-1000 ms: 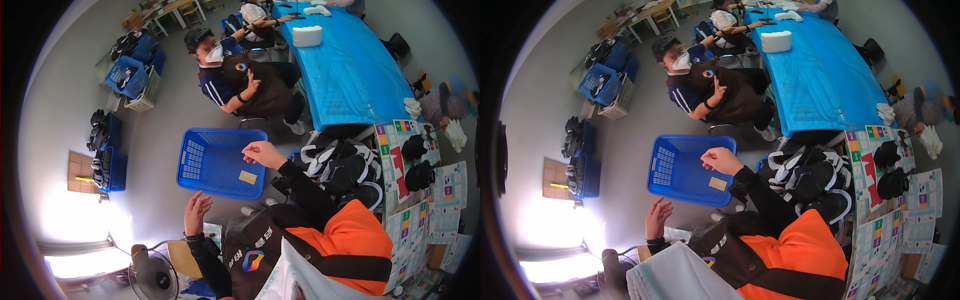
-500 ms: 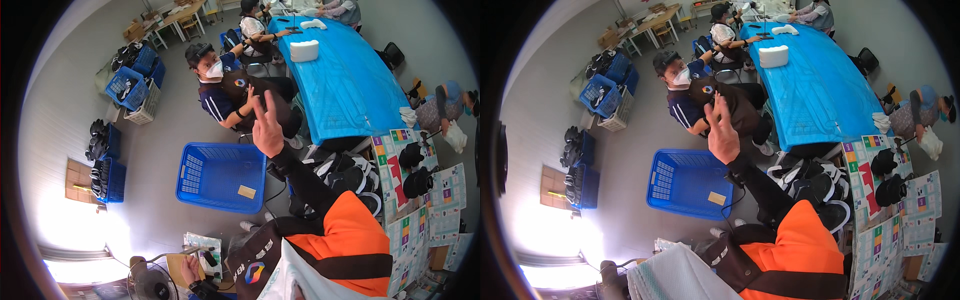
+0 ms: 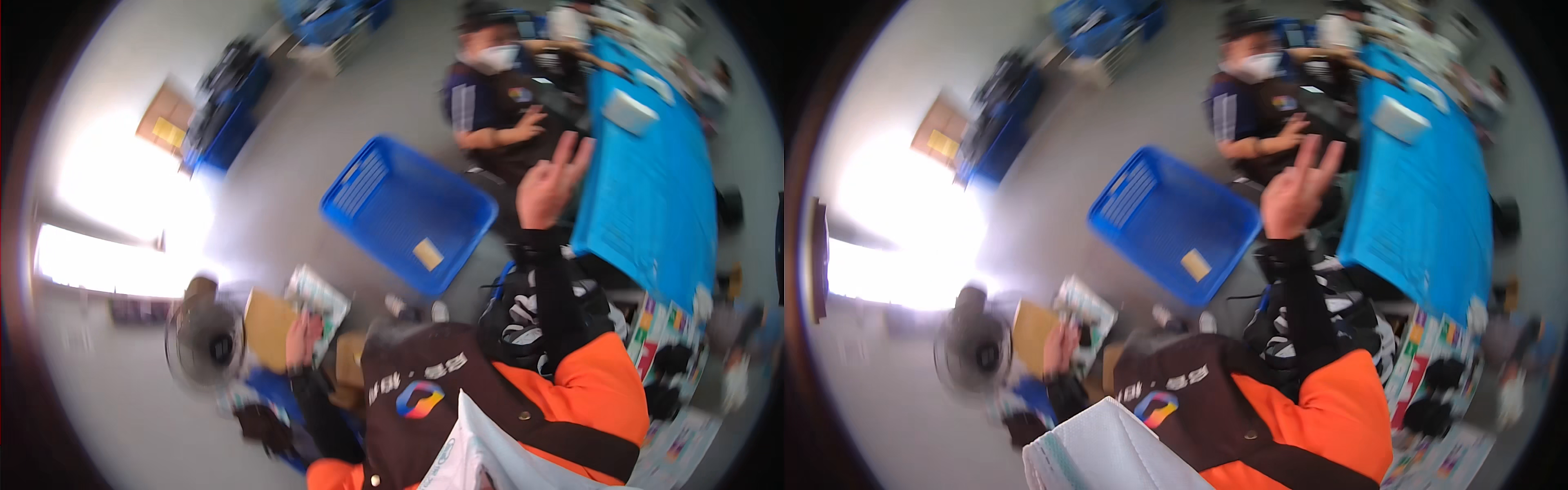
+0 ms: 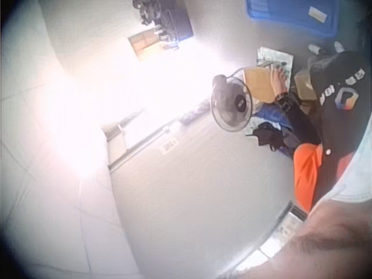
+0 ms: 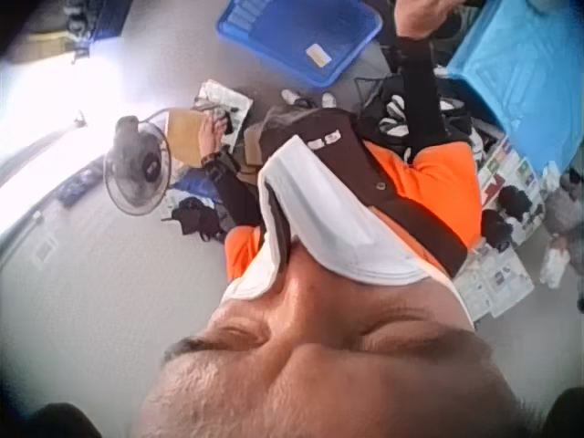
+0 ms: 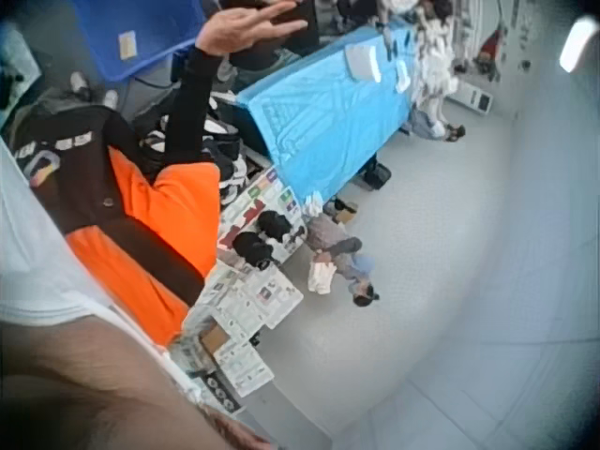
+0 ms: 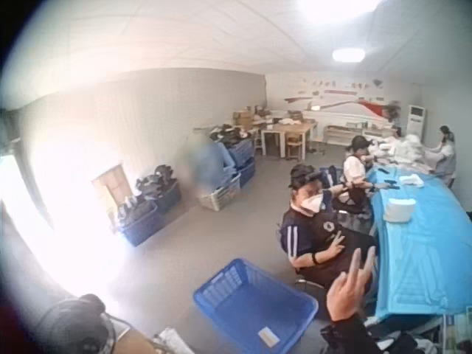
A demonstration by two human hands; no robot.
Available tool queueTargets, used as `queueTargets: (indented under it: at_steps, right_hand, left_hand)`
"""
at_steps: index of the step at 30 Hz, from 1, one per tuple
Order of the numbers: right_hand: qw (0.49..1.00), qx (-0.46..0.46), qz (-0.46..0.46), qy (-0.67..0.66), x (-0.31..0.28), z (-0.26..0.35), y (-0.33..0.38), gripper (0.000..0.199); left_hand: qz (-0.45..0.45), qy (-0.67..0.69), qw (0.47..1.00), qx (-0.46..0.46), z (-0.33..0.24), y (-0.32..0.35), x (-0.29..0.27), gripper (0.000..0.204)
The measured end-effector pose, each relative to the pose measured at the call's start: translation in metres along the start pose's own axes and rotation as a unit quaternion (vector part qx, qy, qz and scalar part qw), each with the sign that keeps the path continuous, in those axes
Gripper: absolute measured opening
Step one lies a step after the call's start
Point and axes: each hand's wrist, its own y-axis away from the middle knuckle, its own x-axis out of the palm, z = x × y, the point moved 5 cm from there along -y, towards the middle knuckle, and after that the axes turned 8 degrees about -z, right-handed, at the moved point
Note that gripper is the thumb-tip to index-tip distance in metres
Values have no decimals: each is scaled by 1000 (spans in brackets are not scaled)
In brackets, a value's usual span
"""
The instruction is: The person collects shoe uppers from a table, stacks them into a blue plastic basket, carries the basket to a storage area, and then retrieves a white bag and returns to a workstation to handle more shoe components.
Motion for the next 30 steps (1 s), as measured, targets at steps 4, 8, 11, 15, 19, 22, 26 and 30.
queueTargets:
  at_steps: [4,8,11,15,19,22,26,30]
  right_hand:
    - [996,-49,66,-40,-27,6,30,66]
    - [970,-94,178,-135,-8,25,73,64]
    - [981,-32,161,-108,7,30,78,63]
    - [911,-216,238,-260,36,86,119,63]
    - [865,-267,284,-316,83,142,152,69]
    - [899,-178,265,-300,138,183,148,72]
    - [869,-227,300,-320,188,235,161,74]
    - [818,-230,397,-347,234,284,185,66]
  left_hand:
    - [-107,49,992,-51,56,-5,-26,48]
    - [-241,152,949,-134,158,13,-110,38]
    - [-281,189,926,-165,195,31,-125,27]
    - [-264,201,920,-207,227,43,-137,32]
    - [-288,197,908,-232,265,59,-146,25]
    - [-270,180,911,-253,290,63,-140,27]
    - [-247,195,883,-349,358,104,-133,31]
    - [-298,204,853,-376,396,132,-102,30]
